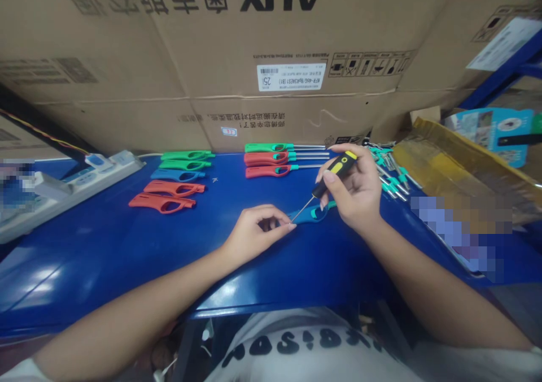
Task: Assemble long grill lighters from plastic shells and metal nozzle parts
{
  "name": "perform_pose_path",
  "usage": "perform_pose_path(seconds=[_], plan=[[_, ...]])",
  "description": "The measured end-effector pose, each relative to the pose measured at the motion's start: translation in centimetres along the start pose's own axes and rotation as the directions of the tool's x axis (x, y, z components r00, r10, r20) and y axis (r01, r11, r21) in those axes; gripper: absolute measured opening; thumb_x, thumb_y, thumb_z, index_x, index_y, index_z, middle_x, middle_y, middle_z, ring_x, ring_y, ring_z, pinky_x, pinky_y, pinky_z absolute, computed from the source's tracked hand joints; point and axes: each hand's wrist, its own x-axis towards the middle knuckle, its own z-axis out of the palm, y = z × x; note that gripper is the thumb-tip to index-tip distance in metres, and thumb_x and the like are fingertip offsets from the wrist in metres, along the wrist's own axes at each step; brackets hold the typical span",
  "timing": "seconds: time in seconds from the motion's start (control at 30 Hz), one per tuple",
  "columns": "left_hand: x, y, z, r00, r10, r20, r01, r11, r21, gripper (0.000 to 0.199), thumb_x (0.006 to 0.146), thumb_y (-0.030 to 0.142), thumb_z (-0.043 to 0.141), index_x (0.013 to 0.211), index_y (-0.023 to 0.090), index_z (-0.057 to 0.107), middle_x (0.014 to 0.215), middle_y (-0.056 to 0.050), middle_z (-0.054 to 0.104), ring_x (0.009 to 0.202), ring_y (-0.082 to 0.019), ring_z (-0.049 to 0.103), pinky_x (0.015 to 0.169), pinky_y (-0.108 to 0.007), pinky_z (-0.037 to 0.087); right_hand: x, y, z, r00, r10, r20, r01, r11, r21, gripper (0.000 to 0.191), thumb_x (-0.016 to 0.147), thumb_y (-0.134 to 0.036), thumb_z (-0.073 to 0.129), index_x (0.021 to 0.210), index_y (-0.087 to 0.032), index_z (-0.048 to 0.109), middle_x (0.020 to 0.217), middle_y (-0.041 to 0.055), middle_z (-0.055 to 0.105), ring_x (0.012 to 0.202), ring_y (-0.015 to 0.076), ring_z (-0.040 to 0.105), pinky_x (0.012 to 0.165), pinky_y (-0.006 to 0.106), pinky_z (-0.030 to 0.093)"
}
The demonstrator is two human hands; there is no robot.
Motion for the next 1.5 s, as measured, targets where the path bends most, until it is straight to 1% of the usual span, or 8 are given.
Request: perform_pose_path(seconds=[0.17,0.3,0.53,0.73,0.9,1.1,1.27,1.5], plan=[[-0.1,-0.1,0.1,0.999,0.026,0.033,-0.027,0.999,0.046,0.017,0.084,0.03,0.076,0.075,0.016,0.074,0.072,-0.002,0.069,0.061,-0.011,0.057,0.059,-0.023,0.045,-0.4,0.0,-0.1,0.992,-0.063,0.114,0.073,0.994,-0.082,0.038,0.083,-0.033,0.077,0.115,-0.031,0.057,0.083,-0.0006,0.065,0.049,0.0103,0.055,0.041,0.026,0.05],[-0.2,-0.2,0.2,0.999,0.016,0.043,-0.018,0.998,0.06,0.019,0.083,0.031,0.076,0.072,0.016,0.072,0.069,-0.001,0.067,0.059,-0.01,0.055,0.058,-0.023,0.044,-0.8,0.0,0.3,0.997,-0.04,0.063,0.044,0.997,-0.067,0.046,0.071,-0.026,0.086,0.111,-0.028,0.062,0.081,0.0003,0.065,0.056,0.0131,0.059,0.049,0.028,0.054],[-0.3,-0.4,0.6,0.997,-0.005,0.071,0.001,0.998,0.056,0.019,0.084,0.032,0.074,0.073,0.016,0.073,0.067,-0.001,0.065,0.057,-0.01,0.052,0.056,-0.023,0.042,-1.5,1.3,0.4,0.983,-0.182,-0.004,0.179,0.967,-0.183,0.059,0.063,-0.02,0.09,0.115,-0.032,0.065,0.115,0.004,0.066,0.071,0.0163,0.064,0.055,0.031,0.058],[-0.3,-0.7,0.6,0.993,0.025,0.113,-0.036,0.995,0.096,0.016,0.085,0.029,0.073,0.076,0.016,0.074,0.068,-0.001,0.063,0.056,-0.009,0.048,0.055,-0.023,0.039,-2.1,1.3,0.3,0.952,-0.117,0.283,0.164,0.975,-0.152,0.057,0.082,-0.022,0.073,0.134,-0.035,0.053,0.088,0.0014,0.068,0.071,0.0187,0.068,0.056,0.033,0.059],[-0.4,-0.7,0.5,0.984,0.061,0.165,-0.081,0.99,0.117,0.018,0.089,0.031,0.07,0.079,0.017,0.075,0.072,-0.002,0.065,0.057,-0.01,0.05,0.056,-0.024,0.04,-2.4,0.8,0.6,0.96,-0.058,0.272,0.104,0.982,-0.16,0.06,0.082,-0.023,0.074,0.137,-0.033,0.052,0.088,0.0016,0.068,0.066,0.0168,0.067,0.053,0.03,0.059],[0.1,-0.7,-0.4,0.959,0.204,0.199,-0.256,0.922,0.29,0.032,0.085,0.044,0.075,0.108,0.023,0.073,0.095,-0.005,0.068,0.088,-0.02,0.059,0.083,-0.034,0.049,-2.3,1.1,0.5,0.949,-0.133,0.286,0.197,0.958,-0.208,0.057,0.086,-0.024,0.071,0.138,-0.032,0.05,0.099,0.0022,0.067,0.075,0.0168,0.069,0.061,0.032,0.062],[0.6,-0.7,-1.6,0.958,0.148,0.245,-0.254,0.832,0.492,0.061,0.084,0.044,0.074,0.138,0.021,0.055,0.125,-0.011,0.061,0.112,-0.029,0.053,0.101,-0.047,0.045,-1.3,1.9,-0.1,0.912,-0.306,0.273,0.376,0.889,-0.261,0.057,0.09,-0.024,0.067,0.142,-0.028,0.045,0.097,0.0026,0.065,0.072,0.0158,0.067,0.055,0.03,0.061],[0.6,-1.5,-1.0,0.929,0.172,0.328,-0.287,0.894,0.345,0.039,0.094,0.027,0.063,0.131,0.019,0.057,0.124,-0.01,0.065,0.116,-0.025,0.06,0.104,-0.043,0.047,-0.7,1.9,0.0,0.914,-0.362,0.181,0.402,0.866,-0.298,0.052,0.095,-0.03,0.062,0.142,-0.03,0.04,0.1,0.0048,0.064,0.062,0.0122,0.062,0.046,0.024,0.056]])
